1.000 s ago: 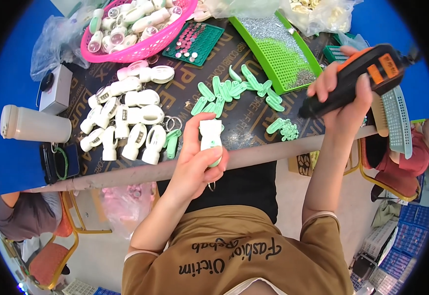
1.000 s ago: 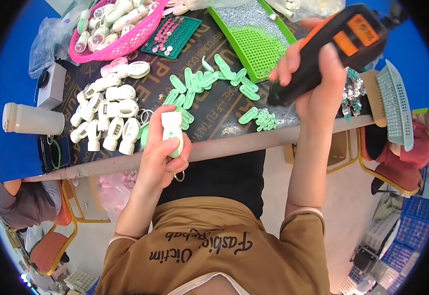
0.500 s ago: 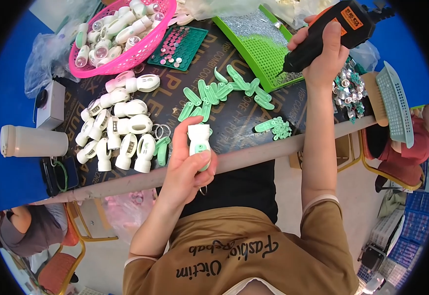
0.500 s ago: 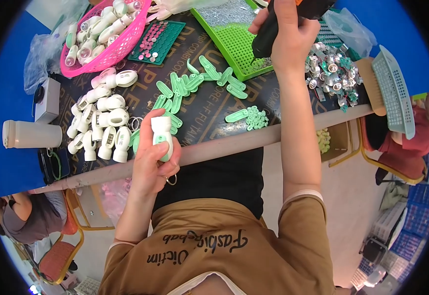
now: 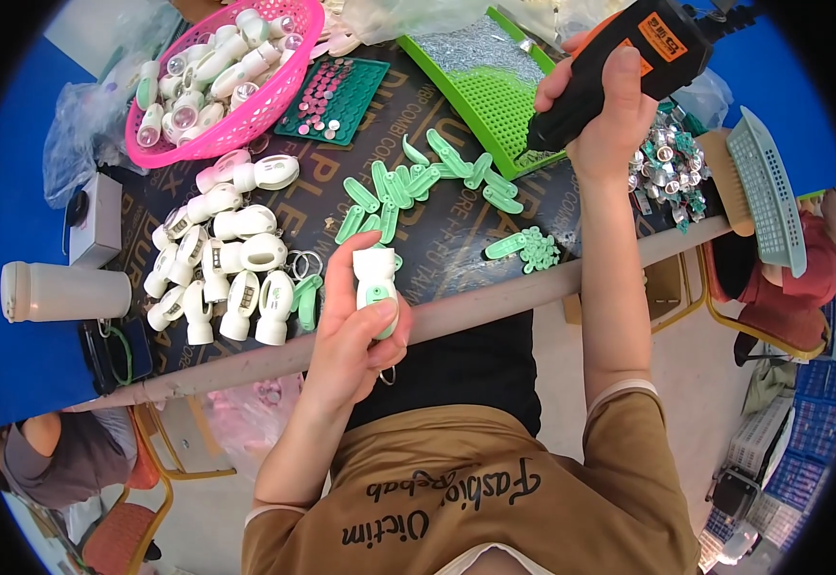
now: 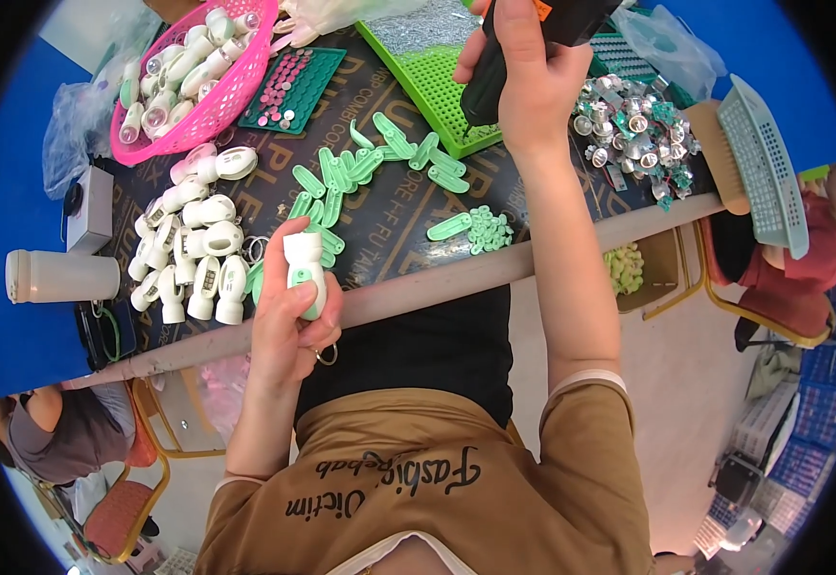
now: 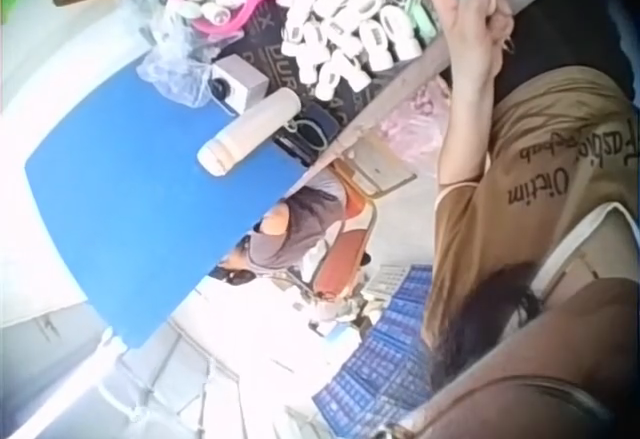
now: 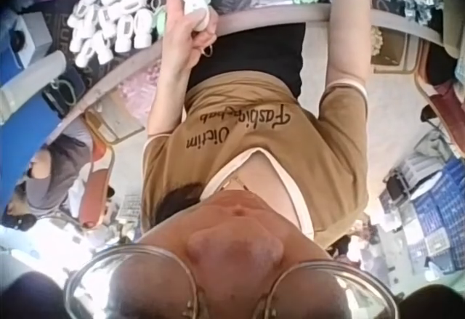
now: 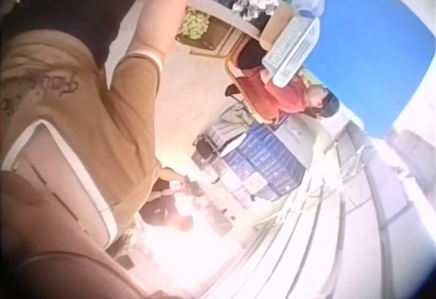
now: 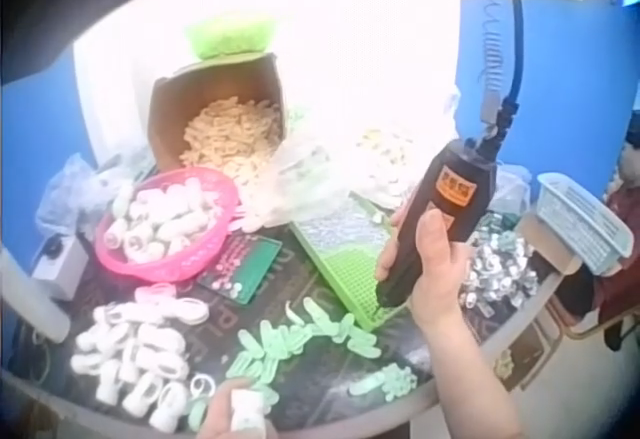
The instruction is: The person is assembling small plastic flashlight keychains by joining parts and securing them with an electric screwdriver.
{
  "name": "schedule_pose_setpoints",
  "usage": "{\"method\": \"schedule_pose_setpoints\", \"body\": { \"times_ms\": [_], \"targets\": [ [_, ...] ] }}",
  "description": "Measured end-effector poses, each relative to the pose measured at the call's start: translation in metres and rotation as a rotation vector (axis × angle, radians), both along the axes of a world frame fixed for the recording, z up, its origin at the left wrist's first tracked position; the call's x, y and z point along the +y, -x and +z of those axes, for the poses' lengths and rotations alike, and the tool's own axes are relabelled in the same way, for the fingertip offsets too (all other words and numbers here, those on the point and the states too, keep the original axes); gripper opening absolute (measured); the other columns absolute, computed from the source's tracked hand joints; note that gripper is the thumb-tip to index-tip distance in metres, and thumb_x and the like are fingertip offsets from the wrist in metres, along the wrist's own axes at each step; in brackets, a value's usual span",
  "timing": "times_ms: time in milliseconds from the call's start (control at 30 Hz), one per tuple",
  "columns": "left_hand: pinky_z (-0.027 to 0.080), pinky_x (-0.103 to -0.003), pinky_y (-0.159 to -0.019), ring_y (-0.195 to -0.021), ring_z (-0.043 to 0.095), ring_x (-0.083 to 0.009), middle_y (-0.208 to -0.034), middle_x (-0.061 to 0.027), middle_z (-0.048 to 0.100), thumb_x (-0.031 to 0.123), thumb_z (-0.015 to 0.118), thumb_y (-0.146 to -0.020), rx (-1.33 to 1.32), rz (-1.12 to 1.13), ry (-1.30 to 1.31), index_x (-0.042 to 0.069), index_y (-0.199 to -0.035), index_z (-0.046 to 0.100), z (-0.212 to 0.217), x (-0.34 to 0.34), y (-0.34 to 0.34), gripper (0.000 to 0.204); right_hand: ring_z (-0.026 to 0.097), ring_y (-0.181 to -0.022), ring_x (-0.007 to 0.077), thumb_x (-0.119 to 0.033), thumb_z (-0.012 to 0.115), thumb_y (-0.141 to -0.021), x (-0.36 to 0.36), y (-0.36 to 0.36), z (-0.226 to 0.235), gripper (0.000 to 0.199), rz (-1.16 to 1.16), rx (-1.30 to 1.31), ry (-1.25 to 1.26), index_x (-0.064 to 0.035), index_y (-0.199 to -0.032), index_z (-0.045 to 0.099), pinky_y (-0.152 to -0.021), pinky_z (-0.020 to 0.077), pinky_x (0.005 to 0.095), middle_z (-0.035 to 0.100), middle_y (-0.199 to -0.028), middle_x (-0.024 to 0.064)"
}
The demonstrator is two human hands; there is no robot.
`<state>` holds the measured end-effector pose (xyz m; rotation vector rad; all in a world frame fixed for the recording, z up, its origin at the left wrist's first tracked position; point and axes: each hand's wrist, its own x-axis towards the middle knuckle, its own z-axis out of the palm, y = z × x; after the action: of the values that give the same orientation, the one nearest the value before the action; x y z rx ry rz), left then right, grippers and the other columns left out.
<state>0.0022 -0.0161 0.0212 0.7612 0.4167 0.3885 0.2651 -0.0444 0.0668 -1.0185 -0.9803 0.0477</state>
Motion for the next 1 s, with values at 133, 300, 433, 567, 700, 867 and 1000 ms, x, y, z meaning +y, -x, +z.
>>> {"method": "schedule_pose_setpoints", "body": {
  "times_ms": [133,300,433,567,700,867,1000],
  "targets": [
    [0.021,-0.018,-0.037,-0.04,0.026,-0.0037,-0.064,-0.0067,0.048,0.004,0.042,-0.082,-0.013,0.0,0.003,0.018,-0.132,0.021,0.0,0.0,0.0,0.055,0.052,-0.045,0.0181,-0.043,0.044,-0.089,0.0,0.0,0.001,0.05,0.003,-0.028,-0.001,0.0058,-0.09,0.051,-0.043,0.0425,0.0263,0.052,-0.055,0.0113],
    [0.021,-0.018,-0.037,-0.04,0.026,-0.0039,-0.064,-0.0069,0.048,0.005,0.042,-0.082,-0.017,-0.001,0.0,0.017,-0.132,0.021,0.0,-0.001,0.001,0.056,0.052,-0.044,0.0178,-0.042,0.044,-0.089,0.0,0.001,-0.002,0.048,0.029,-0.024,-0.012,0.0054,-0.089,0.051,-0.042,0.0423,0.026,0.052,-0.055,0.011],
    [0.021,-0.018,-0.037,-0.041,0.026,-0.0042,-0.064,-0.0063,0.047,0.004,0.042,-0.082,-0.008,0.007,-0.008,0.018,-0.132,0.021,0.001,-0.002,0.002,0.056,0.052,-0.045,0.0185,-0.042,0.046,-0.089,0.002,-0.001,-0.008,0.047,0.066,-0.025,-0.032,0.0048,-0.09,0.05,-0.042,0.0428,0.0268,0.052,-0.056,0.0112],
    [0.02,-0.017,-0.034,-0.036,0.022,-0.0032,-0.063,-0.008,0.046,0.013,0.048,-0.081,0.038,0.037,-0.043,0.015,-0.134,0.02,0.0,-0.002,0.001,0.06,0.051,-0.046,0.0198,-0.045,0.048,-0.087,0.003,-0.002,-0.005,0.048,0.091,-0.022,-0.042,0.0027,-0.094,0.049,-0.044,0.0433,0.029,0.052,-0.059,0.0113],
    [0.023,-0.017,-0.039,-0.046,0.031,-0.0047,-0.065,-0.0046,0.047,0.003,0.047,-0.084,-0.022,-0.041,0.033,0.019,-0.132,0.021,0.001,0.001,-0.001,0.057,0.046,-0.057,0.0205,-0.067,0.045,-0.077,-0.022,-0.013,0.017,0.079,0.108,0.114,0.031,0.0038,-0.112,0.043,-0.056,0.0386,0.0337,0.051,-0.067,0.0099],
    [0.024,-0.018,-0.039,-0.047,0.034,-0.005,-0.065,-0.004,0.047,0.001,0.047,-0.083,-0.02,-0.026,0.023,0.019,-0.132,0.022,0.0,0.003,0.002,0.058,0.045,-0.065,0.0233,-0.065,0.039,-0.072,-0.045,-0.001,0.048,0.074,0.648,0.047,-0.091,-0.0007,-0.105,0.053,-0.066,0.0344,0.0389,0.05,-0.074,0.0125],
    [0.024,-0.018,-0.039,-0.046,0.033,-0.0049,-0.065,-0.0039,0.047,0.001,0.047,-0.083,-0.016,-0.027,0.031,0.019,-0.132,0.022,0.0,0.004,0.004,0.058,0.051,-0.062,0.0265,-0.068,0.033,-0.079,-0.042,0.006,0.054,0.079,0.451,0.034,-0.16,0.0062,-0.1,0.048,-0.056,0.0419,0.0393,0.052,-0.065,0.0157]
  ]
}}
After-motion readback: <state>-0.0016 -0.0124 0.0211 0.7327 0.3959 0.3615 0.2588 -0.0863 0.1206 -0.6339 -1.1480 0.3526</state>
